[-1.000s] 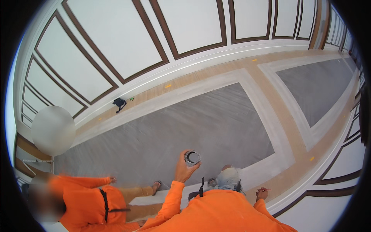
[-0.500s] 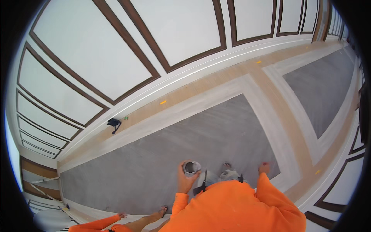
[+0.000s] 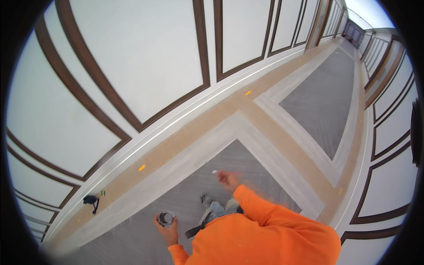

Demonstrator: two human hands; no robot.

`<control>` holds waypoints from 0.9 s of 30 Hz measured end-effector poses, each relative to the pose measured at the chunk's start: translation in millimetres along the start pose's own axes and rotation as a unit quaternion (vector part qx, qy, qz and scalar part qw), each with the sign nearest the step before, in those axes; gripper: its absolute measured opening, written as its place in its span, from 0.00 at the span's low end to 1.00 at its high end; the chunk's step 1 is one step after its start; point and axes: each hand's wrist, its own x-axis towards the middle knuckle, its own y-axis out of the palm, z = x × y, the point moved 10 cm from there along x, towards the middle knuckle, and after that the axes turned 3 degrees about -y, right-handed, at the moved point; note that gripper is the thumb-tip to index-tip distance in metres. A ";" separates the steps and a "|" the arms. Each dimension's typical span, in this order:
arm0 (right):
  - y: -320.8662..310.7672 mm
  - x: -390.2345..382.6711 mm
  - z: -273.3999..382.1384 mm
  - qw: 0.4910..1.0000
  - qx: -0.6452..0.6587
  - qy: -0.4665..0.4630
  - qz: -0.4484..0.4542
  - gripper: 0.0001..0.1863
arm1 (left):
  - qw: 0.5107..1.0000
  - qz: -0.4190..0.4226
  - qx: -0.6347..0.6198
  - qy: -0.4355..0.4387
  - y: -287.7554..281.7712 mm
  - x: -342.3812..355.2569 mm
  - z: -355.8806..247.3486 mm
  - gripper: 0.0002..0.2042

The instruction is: The person retrieves a small paint can and brush from a cluttered storage area, then walks to a hallway and paints the dark brown decorative wall trim with a small brush. The person repeatedly dips the brush into the can and applies paint along the trim edges.

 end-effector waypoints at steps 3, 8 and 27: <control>23.2 -11.7 -54.1 0.991 -0.035 0.109 -0.070 0.08 | 1.000 -0.009 0.012 0.018 4.1 58.6 -3.6 0.34; 81.1 28.7 -41.3 0.985 -0.083 0.138 -0.069 0.09 | 0.998 0.019 -0.044 0.036 33.2 170.9 -59.1 0.33; 218.9 255.6 -76.9 0.939 -0.183 0.289 0.042 0.10 | 0.997 -0.059 -0.039 -0.012 122.7 382.6 -60.7 0.31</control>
